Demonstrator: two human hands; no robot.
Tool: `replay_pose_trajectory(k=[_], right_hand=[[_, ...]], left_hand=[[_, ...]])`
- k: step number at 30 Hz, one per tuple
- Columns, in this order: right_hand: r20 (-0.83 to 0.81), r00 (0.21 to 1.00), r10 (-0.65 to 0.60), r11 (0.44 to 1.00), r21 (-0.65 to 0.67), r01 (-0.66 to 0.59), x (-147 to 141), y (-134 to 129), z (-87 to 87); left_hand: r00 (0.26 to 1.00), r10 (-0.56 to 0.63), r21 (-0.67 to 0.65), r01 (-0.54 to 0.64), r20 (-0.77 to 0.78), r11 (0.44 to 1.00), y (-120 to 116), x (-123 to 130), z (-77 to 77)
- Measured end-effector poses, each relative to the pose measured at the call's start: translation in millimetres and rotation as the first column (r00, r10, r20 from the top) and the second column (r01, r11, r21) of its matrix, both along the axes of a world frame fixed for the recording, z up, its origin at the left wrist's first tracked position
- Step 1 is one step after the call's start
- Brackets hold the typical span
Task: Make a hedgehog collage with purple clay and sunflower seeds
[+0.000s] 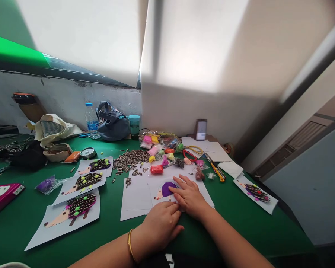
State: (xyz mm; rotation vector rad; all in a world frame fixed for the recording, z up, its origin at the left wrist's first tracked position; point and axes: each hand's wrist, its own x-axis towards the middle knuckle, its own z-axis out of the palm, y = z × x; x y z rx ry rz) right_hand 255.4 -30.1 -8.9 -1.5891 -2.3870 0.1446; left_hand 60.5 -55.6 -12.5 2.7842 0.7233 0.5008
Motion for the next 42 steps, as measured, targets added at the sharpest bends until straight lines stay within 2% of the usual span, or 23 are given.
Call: replay_pose_trajectory(k=[14,21,28,33,39,42], right_hand=[[0.024,0.997,0.073,0.996,-0.060,-0.071,-5.6,-1.1,4.1],[0.008,1.000,0.025,0.999,-0.032,-0.025,-2.1,0.9,1.1],[0.003,1.000,0.009,0.999,-0.037,-0.009,4.3,-0.2,3.4],[0.023,0.999,0.024,0.996,-0.091,-0.022,9.0,1.9,6.9],[-0.053,0.998,-0.047,0.998,-0.036,0.045,17.3,3.0,6.9],[-0.054,0.999,0.007,1.000,-0.021,-0.008,17.5,-0.7,8.5]], left_hand=[[1.000,0.007,0.029,-0.007,-0.003,1.000,1.5,1.0,-0.6],[1.000,0.008,-0.010,-0.008,-0.020,1.000,-1.4,-0.2,10.1],[1.000,0.017,-0.024,-0.018,-0.015,1.000,-0.6,0.4,8.0],[1.000,0.006,-0.016,-0.006,-0.024,1.000,-0.4,-0.5,8.8],[1.000,0.018,-0.004,-0.018,-0.023,1.000,-1.0,-1.4,12.8],[1.000,0.015,-0.005,-0.015,-0.014,1.000,-1.3,-1.2,13.3]])
